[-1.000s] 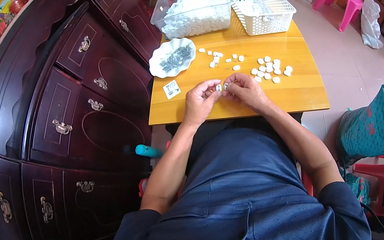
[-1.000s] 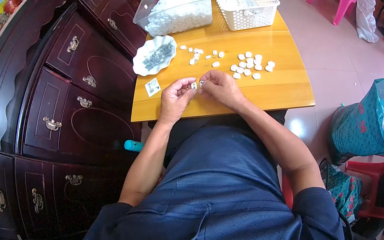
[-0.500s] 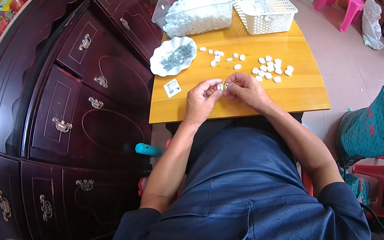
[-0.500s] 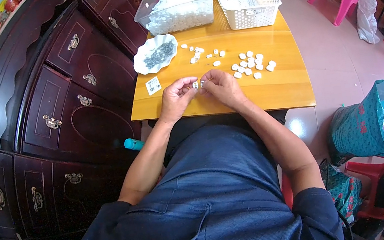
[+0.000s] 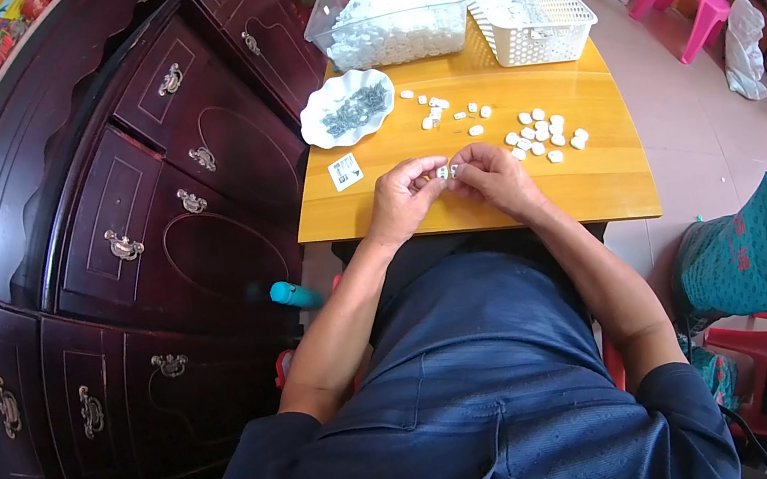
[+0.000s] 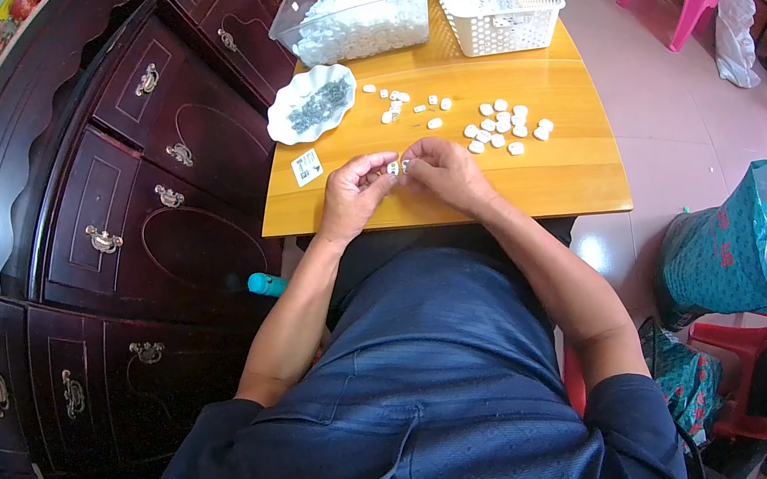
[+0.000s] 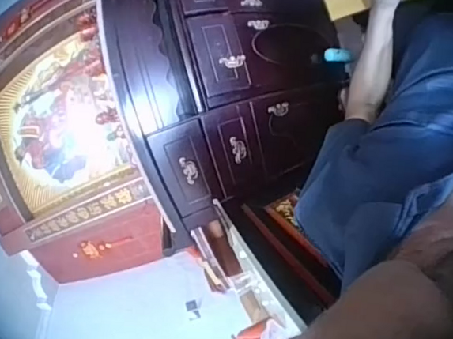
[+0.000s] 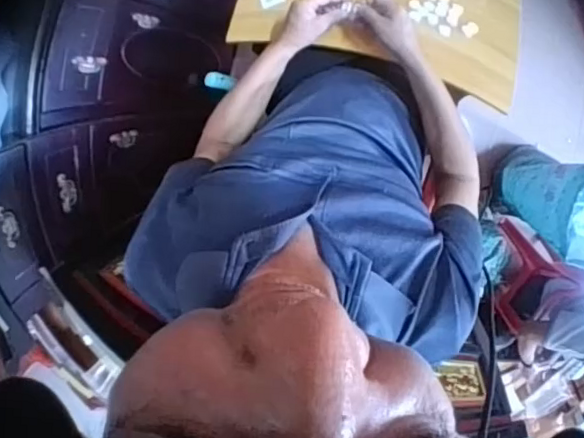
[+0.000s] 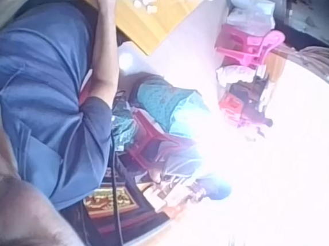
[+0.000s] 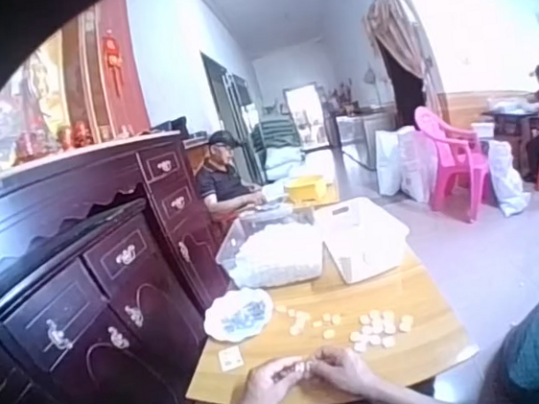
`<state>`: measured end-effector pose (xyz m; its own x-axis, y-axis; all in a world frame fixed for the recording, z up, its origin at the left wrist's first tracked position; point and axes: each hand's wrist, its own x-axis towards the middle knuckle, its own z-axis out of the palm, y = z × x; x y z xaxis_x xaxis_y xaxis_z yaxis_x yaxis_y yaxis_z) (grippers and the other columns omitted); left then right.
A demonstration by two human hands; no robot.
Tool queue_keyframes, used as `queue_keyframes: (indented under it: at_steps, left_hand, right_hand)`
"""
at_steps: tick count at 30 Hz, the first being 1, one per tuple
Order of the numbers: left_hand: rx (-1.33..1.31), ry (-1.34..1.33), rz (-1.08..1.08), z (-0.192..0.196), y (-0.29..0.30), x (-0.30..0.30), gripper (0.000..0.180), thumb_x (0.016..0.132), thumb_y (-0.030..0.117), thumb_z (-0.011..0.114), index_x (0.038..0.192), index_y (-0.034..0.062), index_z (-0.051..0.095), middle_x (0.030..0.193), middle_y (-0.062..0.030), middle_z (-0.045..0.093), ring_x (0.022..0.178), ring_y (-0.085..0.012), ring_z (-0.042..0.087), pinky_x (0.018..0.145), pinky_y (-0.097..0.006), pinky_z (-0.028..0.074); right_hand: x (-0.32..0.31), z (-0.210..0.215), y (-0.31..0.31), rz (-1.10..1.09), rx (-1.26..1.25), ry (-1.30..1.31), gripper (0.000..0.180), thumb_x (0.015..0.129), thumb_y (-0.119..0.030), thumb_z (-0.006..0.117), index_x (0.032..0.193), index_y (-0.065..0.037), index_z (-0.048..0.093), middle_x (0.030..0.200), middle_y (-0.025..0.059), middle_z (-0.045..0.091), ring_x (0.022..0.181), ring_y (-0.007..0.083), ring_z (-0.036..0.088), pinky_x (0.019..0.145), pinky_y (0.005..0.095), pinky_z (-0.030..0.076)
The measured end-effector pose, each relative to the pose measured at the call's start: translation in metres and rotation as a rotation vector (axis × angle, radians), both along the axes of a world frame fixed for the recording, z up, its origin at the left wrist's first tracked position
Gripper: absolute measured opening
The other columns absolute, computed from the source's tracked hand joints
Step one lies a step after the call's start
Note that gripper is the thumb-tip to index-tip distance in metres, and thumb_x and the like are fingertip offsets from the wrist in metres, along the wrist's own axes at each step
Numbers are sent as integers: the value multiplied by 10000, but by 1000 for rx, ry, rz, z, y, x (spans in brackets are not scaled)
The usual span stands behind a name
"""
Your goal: Assembling small components by inserting metal pins into white plastic circular bases.
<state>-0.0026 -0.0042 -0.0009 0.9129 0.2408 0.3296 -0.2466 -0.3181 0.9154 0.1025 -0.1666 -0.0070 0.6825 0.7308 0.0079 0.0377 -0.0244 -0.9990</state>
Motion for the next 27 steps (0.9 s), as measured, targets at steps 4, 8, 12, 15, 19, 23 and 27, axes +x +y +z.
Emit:
queue_keyframes:
  at_steps: [4, 8, 12, 15, 19, 23, 27]
  left_hand:
    - [62, 4, 12, -4, 0, -1, 250, 869, -68, 668, 1116, -29, 685, 889, -36, 683, 772, -83, 665, 705, -225, 542]
    - [52, 0, -17, 0, 0, -2, 266, 883, -14, 691, 1149, -10, 690, 933, -12, 676, 799, -57, 620, 735, -199, 512]
    - [126, 2, -10, 1, 2, -1, 278, 866, -38, 686, 1142, -7, 697, 932, -8, 650, 806, -61, 613, 734, -205, 507]
    - [118, 1, -29, 6, 2, -2, 288, 860, -43, 685, 1144, 1, 700, 924, -12, 641, 787, -63, 603, 725, -212, 503]
    - [189, -24, -11, 14, -1, -4, 312, 845, -40, 698, 1152, 15, 695, 907, -18, 624, 750, -69, 584, 703, -222, 498]
    - [380, -134, 130, 25, -11, -10, 447, 764, 56, 789, 1185, 32, 641, 903, -81, 619, 740, -173, 638, 697, -288, 543]
    - [504, -225, 211, 28, -24, -10, 462, 740, 143, 795, 1160, 47, 627, 983, -121, 640, 864, -284, 661, 746, -371, 547]
  right_hand:
    - [-4, 6, -1, 34, -31, -94, 153, 975, -169, 592, 1042, -38, 638, 853, 15, 697, 722, 71, 632, 591, 200, 474]
    - [-5, 8, -2, 38, 7, -1, 160, 960, -157, 601, 1022, -19, 652, 847, 30, 700, 737, 80, 641, 636, 219, 493]
    - [-2, 3, 0, 59, -40, 40, 169, 958, -154, 599, 1017, -6, 655, 844, 42, 702, 751, 92, 654, 668, 237, 507]
    - [-5, 10, 1, 95, -20, 103, 180, 973, -173, 592, 1020, -10, 650, 857, 41, 697, 746, 98, 653, 675, 239, 506]
    - [-8, 13, 3, 91, 14, 179, 184, 981, -186, 591, 1018, -15, 648, 888, 46, 697, 752, 101, 642, 687, 234, 501]
    - [-13, 8, 9, 36, 101, 251, 180, 970, -185, 606, 1002, -15, 655, 904, 41, 689, 773, 100, 619, 699, 228, 484]
    - [-11, -1, 4, -16, 159, 356, 164, 954, -186, 626, 1003, -37, 675, 850, -4, 656, 763, 77, 580, 697, 219, 458]
